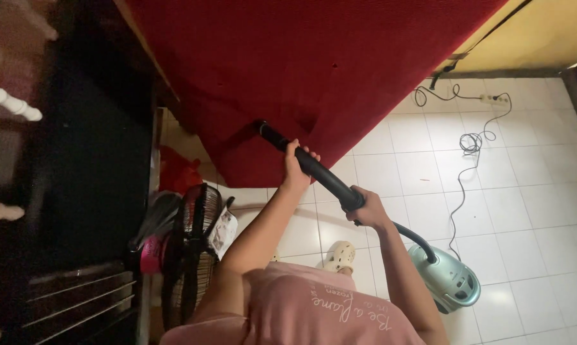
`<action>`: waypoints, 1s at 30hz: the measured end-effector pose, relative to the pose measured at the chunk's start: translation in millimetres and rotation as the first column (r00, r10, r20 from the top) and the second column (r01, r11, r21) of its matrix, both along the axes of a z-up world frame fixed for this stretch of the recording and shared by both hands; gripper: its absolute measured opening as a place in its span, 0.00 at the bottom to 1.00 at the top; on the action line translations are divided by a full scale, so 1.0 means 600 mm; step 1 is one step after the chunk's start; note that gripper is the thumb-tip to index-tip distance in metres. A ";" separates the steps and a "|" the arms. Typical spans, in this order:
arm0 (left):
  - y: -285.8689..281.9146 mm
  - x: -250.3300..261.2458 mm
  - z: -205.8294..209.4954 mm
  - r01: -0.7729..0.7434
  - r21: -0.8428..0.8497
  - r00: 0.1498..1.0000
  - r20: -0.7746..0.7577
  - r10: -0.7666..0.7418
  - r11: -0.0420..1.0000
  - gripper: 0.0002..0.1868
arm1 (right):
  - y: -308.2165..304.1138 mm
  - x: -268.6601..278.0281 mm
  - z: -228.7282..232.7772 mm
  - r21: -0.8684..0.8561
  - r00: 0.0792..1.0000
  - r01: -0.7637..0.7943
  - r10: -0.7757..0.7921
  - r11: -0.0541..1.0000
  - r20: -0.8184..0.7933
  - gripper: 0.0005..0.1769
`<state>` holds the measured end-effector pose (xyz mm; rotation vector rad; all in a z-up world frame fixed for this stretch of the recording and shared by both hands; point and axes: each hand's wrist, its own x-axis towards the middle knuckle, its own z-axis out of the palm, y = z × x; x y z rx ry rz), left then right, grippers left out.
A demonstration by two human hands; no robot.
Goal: The person uses a vacuum cleaner with a hose attachment to clean the side of a red upholstered object. They move the nozzle up and down along the surface, occasionally using their left hand to hold the fabric taut. The person briefly picks up a small fan from the floor and sets it back down before continuing to vacuum the same area.
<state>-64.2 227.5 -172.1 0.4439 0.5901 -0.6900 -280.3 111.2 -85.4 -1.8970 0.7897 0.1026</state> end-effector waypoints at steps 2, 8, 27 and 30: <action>-0.004 -0.018 0.055 0.022 0.014 1.000 0.002 -0.022 1.000 0.18 | -0.011 -0.018 0.005 -0.016 1.000 0.018 -0.018 1.000 0.008 0.25; -0.066 -0.050 0.116 0.047 0.029 0.998 0.044 -0.049 0.998 0.21 | -0.080 -0.057 0.012 -0.052 0.999 0.029 -0.027 0.998 0.031 0.24; -0.285 -0.177 0.224 -0.004 0.052 0.977 0.214 -0.007 0.999 0.22 | -0.286 -0.163 0.076 -0.029 0.999 -0.010 0.012 1.000 0.045 0.27; -0.309 -0.203 0.262 -0.030 0.063 0.972 0.237 0.014 0.998 0.22 | -0.333 -0.180 0.060 -0.035 0.996 -0.042 0.045 0.999 0.079 0.25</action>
